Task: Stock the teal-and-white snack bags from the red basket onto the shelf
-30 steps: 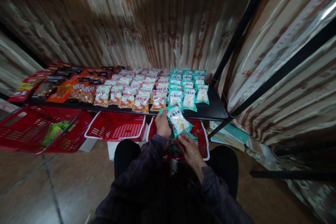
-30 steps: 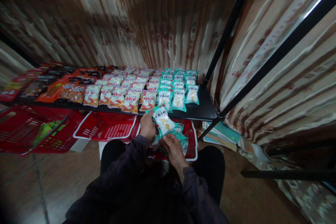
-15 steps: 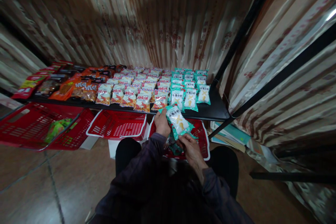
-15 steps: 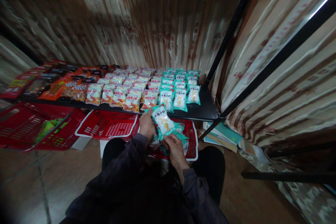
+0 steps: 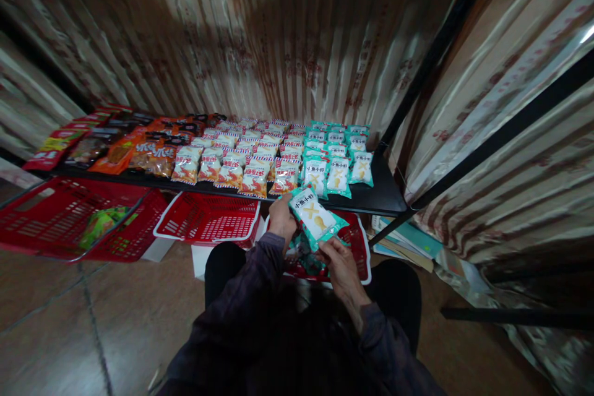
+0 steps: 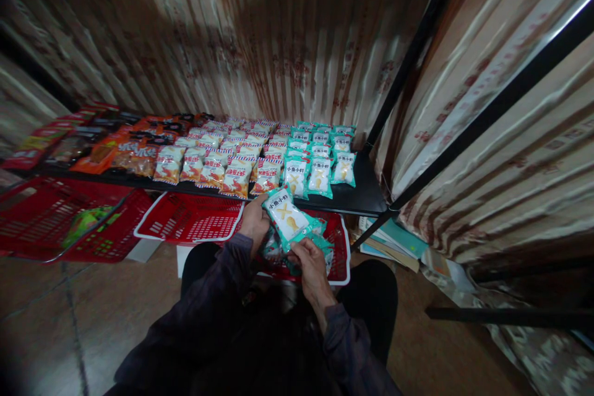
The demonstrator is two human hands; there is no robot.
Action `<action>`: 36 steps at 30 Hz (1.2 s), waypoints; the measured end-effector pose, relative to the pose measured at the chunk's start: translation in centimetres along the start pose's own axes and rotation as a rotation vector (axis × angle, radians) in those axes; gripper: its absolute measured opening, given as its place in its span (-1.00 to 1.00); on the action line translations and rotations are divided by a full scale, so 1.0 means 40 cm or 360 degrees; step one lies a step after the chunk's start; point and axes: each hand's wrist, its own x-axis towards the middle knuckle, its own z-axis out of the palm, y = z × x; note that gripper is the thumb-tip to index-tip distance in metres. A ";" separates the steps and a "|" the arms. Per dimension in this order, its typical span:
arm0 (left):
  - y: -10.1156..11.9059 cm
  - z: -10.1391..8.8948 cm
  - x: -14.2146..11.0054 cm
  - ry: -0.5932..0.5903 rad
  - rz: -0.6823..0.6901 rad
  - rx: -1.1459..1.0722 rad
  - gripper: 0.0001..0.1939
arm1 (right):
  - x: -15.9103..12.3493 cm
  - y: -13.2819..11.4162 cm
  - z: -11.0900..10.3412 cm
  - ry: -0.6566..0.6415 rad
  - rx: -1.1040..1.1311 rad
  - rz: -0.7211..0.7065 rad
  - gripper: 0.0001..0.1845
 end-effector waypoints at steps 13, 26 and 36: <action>0.079 -0.059 0.022 -0.0739 -0.0098 0.0806 -0.69 | 0.003 0.010 -0.041 0.0056 -0.0225 -0.0038 -0.74; 0.100 -0.048 0.023 -0.0750 0.0199 0.1100 -0.77 | 0.000 -0.005 -0.047 -0.0128 -0.0516 -0.0068 -0.62; 0.095 -0.059 0.029 -0.0772 0.0192 0.1128 -0.79 | 0.029 -0.010 -0.055 0.0100 -0.0452 -0.0214 -0.59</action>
